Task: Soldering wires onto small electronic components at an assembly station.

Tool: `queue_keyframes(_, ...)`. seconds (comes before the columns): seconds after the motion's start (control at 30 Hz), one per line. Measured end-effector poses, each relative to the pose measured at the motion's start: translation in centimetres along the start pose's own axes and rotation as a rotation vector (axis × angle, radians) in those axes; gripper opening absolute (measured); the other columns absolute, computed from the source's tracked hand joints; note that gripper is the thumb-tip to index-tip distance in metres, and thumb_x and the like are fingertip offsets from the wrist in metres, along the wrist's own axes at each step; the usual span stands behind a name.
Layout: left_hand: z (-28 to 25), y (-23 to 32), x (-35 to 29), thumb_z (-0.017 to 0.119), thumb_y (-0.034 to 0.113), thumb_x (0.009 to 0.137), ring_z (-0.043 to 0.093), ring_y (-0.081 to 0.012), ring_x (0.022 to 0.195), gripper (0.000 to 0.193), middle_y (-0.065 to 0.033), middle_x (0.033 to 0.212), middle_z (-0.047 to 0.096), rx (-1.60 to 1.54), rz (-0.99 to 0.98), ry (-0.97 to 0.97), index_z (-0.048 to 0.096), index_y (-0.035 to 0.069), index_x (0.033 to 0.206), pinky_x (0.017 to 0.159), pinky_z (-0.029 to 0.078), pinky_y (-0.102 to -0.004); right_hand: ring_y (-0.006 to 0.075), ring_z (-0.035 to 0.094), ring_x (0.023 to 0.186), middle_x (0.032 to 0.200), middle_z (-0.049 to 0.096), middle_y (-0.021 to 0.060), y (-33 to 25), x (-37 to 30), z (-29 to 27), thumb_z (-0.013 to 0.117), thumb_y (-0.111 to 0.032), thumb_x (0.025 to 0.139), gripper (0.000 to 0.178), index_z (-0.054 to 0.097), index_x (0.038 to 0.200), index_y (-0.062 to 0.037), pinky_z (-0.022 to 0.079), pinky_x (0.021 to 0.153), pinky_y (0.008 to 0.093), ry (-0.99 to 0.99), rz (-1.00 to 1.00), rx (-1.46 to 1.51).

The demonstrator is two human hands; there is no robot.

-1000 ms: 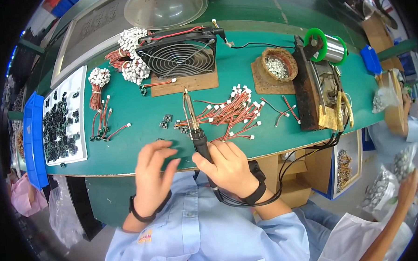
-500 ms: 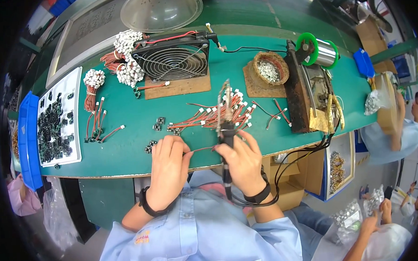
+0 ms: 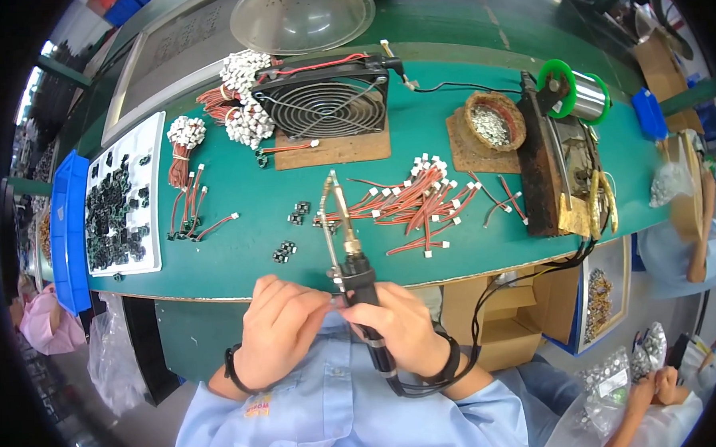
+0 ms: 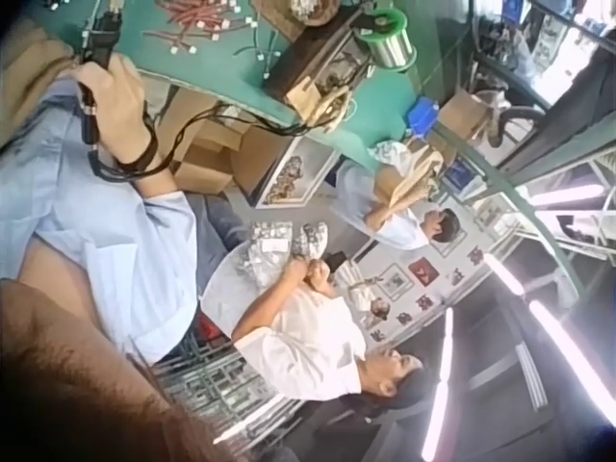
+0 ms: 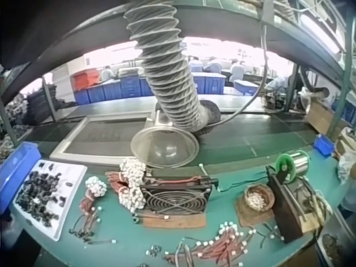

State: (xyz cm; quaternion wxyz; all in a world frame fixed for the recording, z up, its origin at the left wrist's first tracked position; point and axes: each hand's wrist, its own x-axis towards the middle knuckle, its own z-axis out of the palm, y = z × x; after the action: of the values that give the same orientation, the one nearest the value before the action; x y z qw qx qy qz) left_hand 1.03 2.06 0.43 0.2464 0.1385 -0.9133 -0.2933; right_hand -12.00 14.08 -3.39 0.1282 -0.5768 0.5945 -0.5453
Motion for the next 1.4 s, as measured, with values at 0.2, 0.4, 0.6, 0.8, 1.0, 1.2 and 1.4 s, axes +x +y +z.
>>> queue_keyframes(0.2,-0.3,-0.5,-0.5,0.064,-0.001,0.065,0.051,-0.0216,0.07,0.019,-0.0053,0.08,0.055,-0.078,-0.02,-0.077,0.055,0.003,0.082,0.065,0.039,-0.0322,0.023,0.061,0.073,0.084,0.062,0.0099,-0.3,-0.3,-0.3,0.064,-0.002,0.069,0.034,0.051,0.1,-0.0088,0.049,0.064,0.0297,0.0,-0.018,-0.026)
queue_keyframes(0.4,-0.5,0.1,-0.1,0.067,-0.002,0.063,0.053,-0.0228,0.068,0.02,-0.0059,0.077,0.056,-0.032,-0.043,-0.119,0.057,0.003,0.08,0.062,0.04,-0.0323,0.0212,0.06,0.067,0.083,0.062,0.0096,-0.5,0.0,-0.7,0.066,-0.001,0.068,0.036,0.051,0.1,-0.0086,0.048,0.059,0.029,-0.116,-0.072,-0.187)
queue_keyframes(0.6,-0.5,-0.1,0.0,0.067,-0.003,0.064,0.054,-0.0234,0.069,0.019,-0.0063,0.078,0.056,-0.17,-0.037,-0.071,0.057,0.003,0.08,0.063,0.041,-0.0324,0.0189,0.06,0.066,0.082,0.061,0.0117,-0.7,0.0,-0.3,0.067,0.005,0.071,0.04,0.043,0.1,-0.0082,0.048,0.058,0.0275,-0.028,0.065,0.074)
queue_keyframes(0.8,-0.6,-1.9,-1.2,0.068,0.0,0.065,0.057,-0.0264,0.079,0.025,-0.009,0.091,0.059,-0.095,-0.082,-0.024,0.058,0.002,0.087,0.072,0.044,-0.0342,0.0146,0.06,0.072,0.083,0.059,0.0116,-0.6,-0.1,0.6,0.063,0.009,0.076,0.041,0.034,0.101,-0.0077,0.048,0.063,0.0247,0.241,0.255,0.317)
queue_keyframes(1.0,-2.3,-4.8,-1.4,0.07,0.006,0.064,0.055,-0.0296,0.092,0.042,-0.0132,0.111,0.055,0.225,-0.044,-0.132,0.057,0.002,0.104,0.078,0.043,-0.037,0.0123,0.055,0.068,0.079,0.056,0.0098,-0.9,1.1,-0.8,0.062,0.006,0.076,0.044,0.032,0.103,-0.0099,0.044,0.063,0.0241,0.374,0.458,0.474)
queue_keyframes(1.2,-1.6,-4.4,-3.9,0.07,0.009,0.063,0.054,-0.0259,0.095,0.043,-0.0135,0.11,0.054,0.304,0.064,-0.226,0.058,0.001,0.103,0.078,0.044,-0.0354,0.0109,0.053,0.067,0.078,0.057,0.0087,-1.2,1.6,-0.9,0.063,0.004,0.075,0.044,0.033,0.104,-0.0104,0.041,0.06,0.0218,0.404,0.519,0.581)
queue_keyframes(1.4,-0.9,-4.8,-4.9,0.068,0.005,0.067,0.058,-0.0274,0.085,0.034,-0.0153,0.101,0.056,0.228,0.152,-0.133,0.059,0.0,0.1,0.073,0.046,-0.0359,0.0102,0.053,0.067,0.077,0.057,0.0089,-1.7,1.7,-0.9,0.063,0.004,0.075,0.044,0.033,0.103,-0.0102,0.042,0.06,0.0216,0.35,0.552,0.607)
